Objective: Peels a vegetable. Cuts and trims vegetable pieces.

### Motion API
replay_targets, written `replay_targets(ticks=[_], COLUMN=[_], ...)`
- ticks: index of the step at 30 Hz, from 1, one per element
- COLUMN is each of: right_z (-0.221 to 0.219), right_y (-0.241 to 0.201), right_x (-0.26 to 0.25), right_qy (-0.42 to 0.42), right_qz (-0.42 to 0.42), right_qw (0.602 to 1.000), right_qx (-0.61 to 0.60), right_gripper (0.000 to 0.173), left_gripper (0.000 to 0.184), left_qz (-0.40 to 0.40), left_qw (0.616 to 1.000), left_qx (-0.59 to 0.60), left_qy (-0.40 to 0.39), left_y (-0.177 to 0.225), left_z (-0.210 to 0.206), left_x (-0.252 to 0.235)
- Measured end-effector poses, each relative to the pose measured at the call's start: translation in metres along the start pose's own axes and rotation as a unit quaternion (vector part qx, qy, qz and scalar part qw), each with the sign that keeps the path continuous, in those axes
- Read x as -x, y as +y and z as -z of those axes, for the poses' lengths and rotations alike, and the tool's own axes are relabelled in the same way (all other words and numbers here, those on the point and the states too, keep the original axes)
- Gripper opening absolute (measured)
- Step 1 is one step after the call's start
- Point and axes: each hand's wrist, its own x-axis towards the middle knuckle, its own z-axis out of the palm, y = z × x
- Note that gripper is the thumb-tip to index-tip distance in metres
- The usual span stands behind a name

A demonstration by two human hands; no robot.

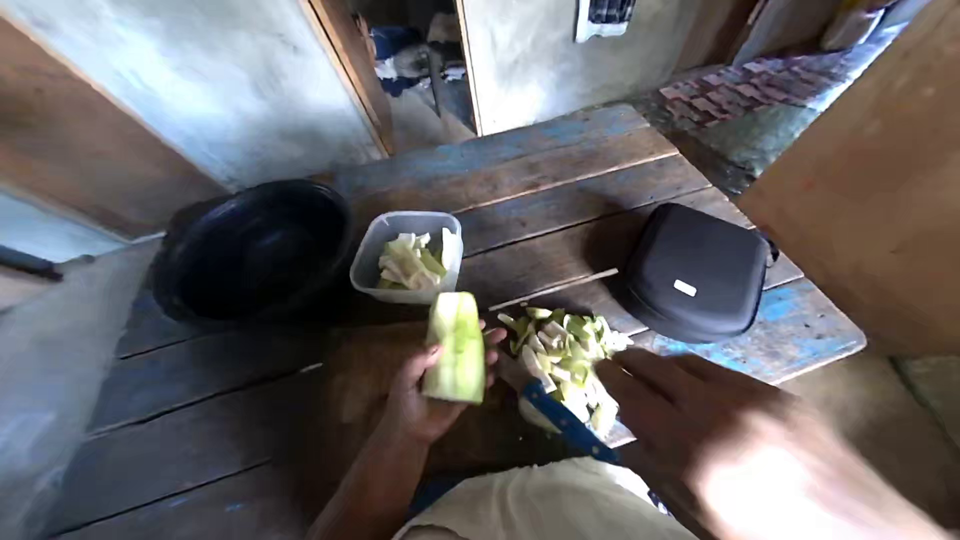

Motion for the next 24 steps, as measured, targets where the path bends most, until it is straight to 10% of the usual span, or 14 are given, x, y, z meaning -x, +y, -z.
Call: replay_targets(ticks=[5, 10, 15, 20, 24], right_z=[-0.101, -0.133, -0.122, -0.123, -0.13], right_y=[0.008, 0.016, 0.025, -0.003, -0.014], right_x=[-0.023, -0.003, 0.03, 0.039, 0.042], right_qy=[-0.194, -0.047, 0.072, 0.11, 0.102], right_qz=[-0.206, -0.275, -0.284, -0.166, -0.176], right_qw=[0.935, 0.928, 0.789, 0.919, 0.947], right_qx=[-0.213, -0.245, -0.54, -0.34, -0.248], right_gripper=[0.089, 0.057, 0.042, 0.053, 0.047], left_gripper=[0.04, 0.037, 0.039, 0.043, 0.038], left_qz=[0.044, 0.059, 0.063, 0.066, 0.028], left_qw=[0.999, 0.998, 0.992, 0.982, 0.979], left_qx=[0.006, -0.018, -0.056, -0.086, -0.072], left_qy=[0.026, -0.016, 0.09, 0.156, 0.189], left_y=[-0.02, -0.028, -0.026, -0.037, -0.045], left_z=[-0.04, -0.054, -0.068, -0.073, -0.075], left_x=[-0.029, -0.046, -0.057, -0.073, -0.076])
